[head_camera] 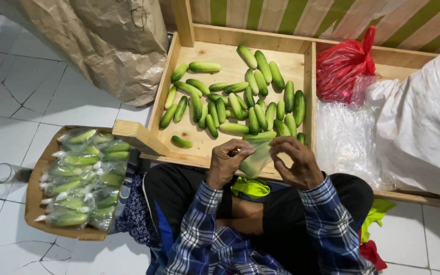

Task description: Bagging small green vegetables into plastic bags from a wooden crate

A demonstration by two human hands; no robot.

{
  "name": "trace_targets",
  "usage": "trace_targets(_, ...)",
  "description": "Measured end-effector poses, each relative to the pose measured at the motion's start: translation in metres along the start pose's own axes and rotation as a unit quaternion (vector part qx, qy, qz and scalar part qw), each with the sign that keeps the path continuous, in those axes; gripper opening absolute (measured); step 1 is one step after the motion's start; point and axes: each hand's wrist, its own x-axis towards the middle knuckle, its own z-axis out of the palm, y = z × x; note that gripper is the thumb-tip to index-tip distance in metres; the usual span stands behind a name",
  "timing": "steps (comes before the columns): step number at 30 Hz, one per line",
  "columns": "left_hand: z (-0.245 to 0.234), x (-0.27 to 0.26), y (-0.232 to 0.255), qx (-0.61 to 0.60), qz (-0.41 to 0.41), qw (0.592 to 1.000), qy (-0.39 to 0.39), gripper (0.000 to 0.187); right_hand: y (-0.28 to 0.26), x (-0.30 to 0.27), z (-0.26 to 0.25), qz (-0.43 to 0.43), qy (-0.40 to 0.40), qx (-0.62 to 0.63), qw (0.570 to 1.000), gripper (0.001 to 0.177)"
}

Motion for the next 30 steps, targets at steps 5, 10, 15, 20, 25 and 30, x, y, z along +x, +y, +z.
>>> trace_targets(5,0.008,-0.012,0.006,0.013,-0.014,0.999,0.05,0.014,-0.013,-0.013,0.014,0.071,0.104,0.193,0.973,0.065)
trace_targets(10,0.002,-0.01,0.005,0.016,-0.021,0.999,0.04,0.016,0.011,-0.018,0.032,0.115,0.109,0.258,0.953,0.082)
trace_targets(15,-0.002,-0.011,0.005,0.013,-0.021,0.998,0.062,0.017,0.012,-0.018,0.038,0.181,0.165,0.268,0.932,0.013)
trace_targets(20,-0.003,-0.017,0.003,-0.087,-0.014,0.995,0.052,0.01,0.002,-0.013,0.038,0.166,0.188,0.291,0.923,0.016)
trace_targets(25,-0.002,-0.021,0.014,-0.118,0.017,0.991,0.061,0.005,-0.009,-0.011,0.034,0.143,0.194,0.243,0.94,0.014)
trace_targets(30,0.002,-0.017,0.022,-0.032,0.058,0.995,0.073,0.027,-0.009,-0.009,0.036,0.129,0.191,0.219,0.948,0.019)
